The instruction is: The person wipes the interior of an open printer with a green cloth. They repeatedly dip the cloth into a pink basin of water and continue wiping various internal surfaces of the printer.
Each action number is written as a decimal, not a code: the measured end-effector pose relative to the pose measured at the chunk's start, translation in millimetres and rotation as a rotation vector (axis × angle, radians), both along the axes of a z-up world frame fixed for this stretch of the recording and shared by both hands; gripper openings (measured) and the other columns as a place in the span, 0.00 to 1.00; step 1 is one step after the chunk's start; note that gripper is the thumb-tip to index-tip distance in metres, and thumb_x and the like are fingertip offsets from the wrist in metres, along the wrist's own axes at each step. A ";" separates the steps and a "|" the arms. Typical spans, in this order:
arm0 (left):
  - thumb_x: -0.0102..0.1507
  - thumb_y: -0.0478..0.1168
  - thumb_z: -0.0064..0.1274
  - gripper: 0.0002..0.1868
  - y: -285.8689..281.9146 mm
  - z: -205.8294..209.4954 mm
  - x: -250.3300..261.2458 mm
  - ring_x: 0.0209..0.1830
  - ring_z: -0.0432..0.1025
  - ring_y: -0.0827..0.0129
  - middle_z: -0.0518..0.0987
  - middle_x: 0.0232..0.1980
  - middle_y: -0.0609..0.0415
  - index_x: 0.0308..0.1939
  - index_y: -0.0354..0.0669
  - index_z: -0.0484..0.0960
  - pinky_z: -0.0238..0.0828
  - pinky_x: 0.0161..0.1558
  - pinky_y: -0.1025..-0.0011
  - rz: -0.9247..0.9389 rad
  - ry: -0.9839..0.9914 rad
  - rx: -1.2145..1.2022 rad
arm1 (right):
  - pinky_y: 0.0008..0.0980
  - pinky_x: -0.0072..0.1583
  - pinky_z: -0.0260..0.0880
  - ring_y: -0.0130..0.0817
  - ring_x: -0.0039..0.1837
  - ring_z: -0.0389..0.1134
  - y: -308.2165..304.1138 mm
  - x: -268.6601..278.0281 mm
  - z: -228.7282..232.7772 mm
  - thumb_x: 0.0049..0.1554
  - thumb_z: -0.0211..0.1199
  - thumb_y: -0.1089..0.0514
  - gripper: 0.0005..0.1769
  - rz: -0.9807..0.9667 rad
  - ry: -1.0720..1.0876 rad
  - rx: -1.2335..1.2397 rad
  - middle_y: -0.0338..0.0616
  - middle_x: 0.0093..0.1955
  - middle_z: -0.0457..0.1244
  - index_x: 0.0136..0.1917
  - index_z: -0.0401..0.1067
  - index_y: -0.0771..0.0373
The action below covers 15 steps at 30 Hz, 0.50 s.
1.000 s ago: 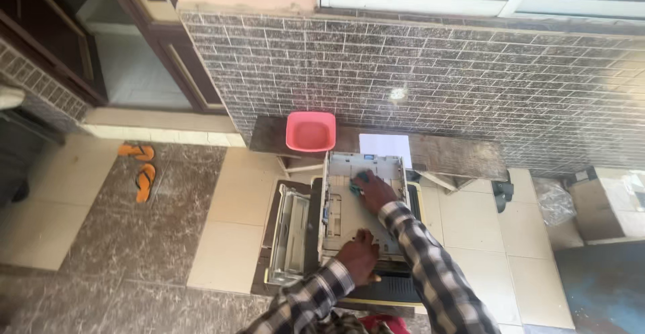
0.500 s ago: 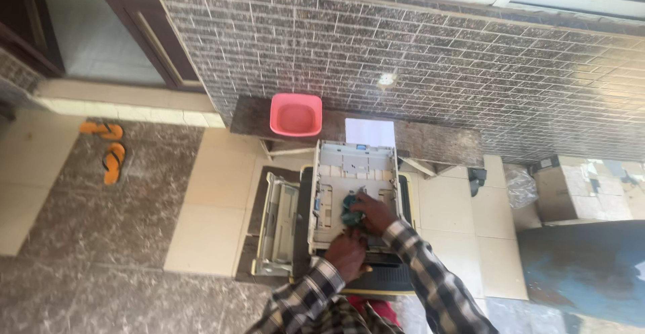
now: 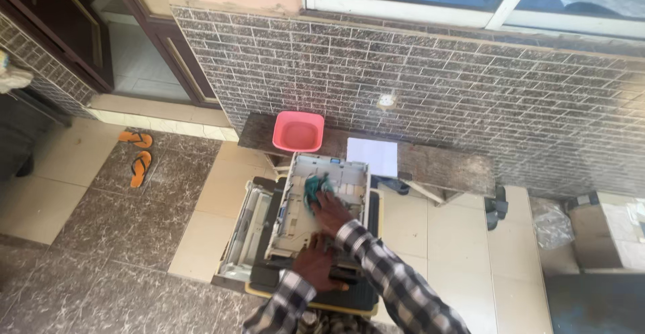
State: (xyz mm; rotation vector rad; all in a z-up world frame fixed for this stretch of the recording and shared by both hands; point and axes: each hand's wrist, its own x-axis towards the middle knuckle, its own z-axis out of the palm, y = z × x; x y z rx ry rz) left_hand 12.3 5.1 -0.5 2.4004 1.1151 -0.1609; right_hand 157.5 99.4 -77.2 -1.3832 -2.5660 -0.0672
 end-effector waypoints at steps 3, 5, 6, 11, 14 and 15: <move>0.54 0.83 0.56 0.60 2.7 -5.5 11.6 0.75 0.47 0.25 0.50 0.73 0.19 0.65 0.30 0.69 0.57 0.66 0.38 0.053 0.124 -0.018 | 0.51 0.63 0.71 0.55 0.68 0.60 2.9 17.0 8.9 0.53 0.61 0.60 0.15 0.000 0.006 -0.178 0.57 0.68 0.57 0.54 0.74 0.65; 0.55 0.85 0.50 0.59 -1.6 -12.9 12.3 0.75 0.50 0.25 0.53 0.74 0.18 0.61 0.30 0.74 0.59 0.67 0.41 0.090 0.102 0.014 | 0.49 0.64 0.72 0.53 0.69 0.60 -8.4 20.1 9.3 0.55 0.61 0.61 0.12 -0.010 0.023 -0.233 0.56 0.69 0.57 0.52 0.75 0.65; 0.55 0.84 0.49 0.57 -1.2 -15.1 14.2 0.74 0.54 0.28 0.58 0.72 0.19 0.59 0.32 0.77 0.61 0.68 0.43 0.090 0.109 0.006 | 0.49 0.63 0.72 0.54 0.69 0.61 -11.4 23.0 11.6 0.56 0.61 0.61 0.12 -0.008 0.026 -0.222 0.56 0.71 0.56 0.52 0.75 0.66; 0.57 0.83 0.51 0.52 16.5 -11.8 13.1 0.70 0.59 0.28 0.68 0.63 0.20 0.53 0.35 0.83 0.69 0.60 0.45 -0.038 0.091 0.034 | 0.53 0.63 0.70 0.54 0.68 0.62 -16.2 28.2 29.2 0.54 0.64 0.64 0.13 -0.024 0.150 -0.211 0.56 0.72 0.56 0.54 0.75 0.63; 0.56 0.82 0.50 0.51 18.7 -6.4 15.7 0.57 0.72 0.39 0.71 0.58 0.24 0.53 0.35 0.84 0.74 0.58 0.50 -0.033 0.224 -0.110 | 0.53 0.63 0.68 0.56 0.70 0.58 -30.2 34.4 35.2 0.47 0.68 0.67 0.25 -0.055 0.093 -0.264 0.58 0.73 0.53 0.60 0.72 0.65; 0.55 0.81 0.50 0.50 20.7 -5.0 14.6 0.56 0.72 0.40 0.72 0.56 0.26 0.53 0.37 0.84 0.74 0.56 0.50 -0.035 0.220 -0.117 | 0.54 0.64 0.66 0.56 0.71 0.57 -32.7 33.4 35.7 0.45 0.69 0.67 0.30 -0.061 0.076 -0.285 0.58 0.73 0.52 0.62 0.70 0.65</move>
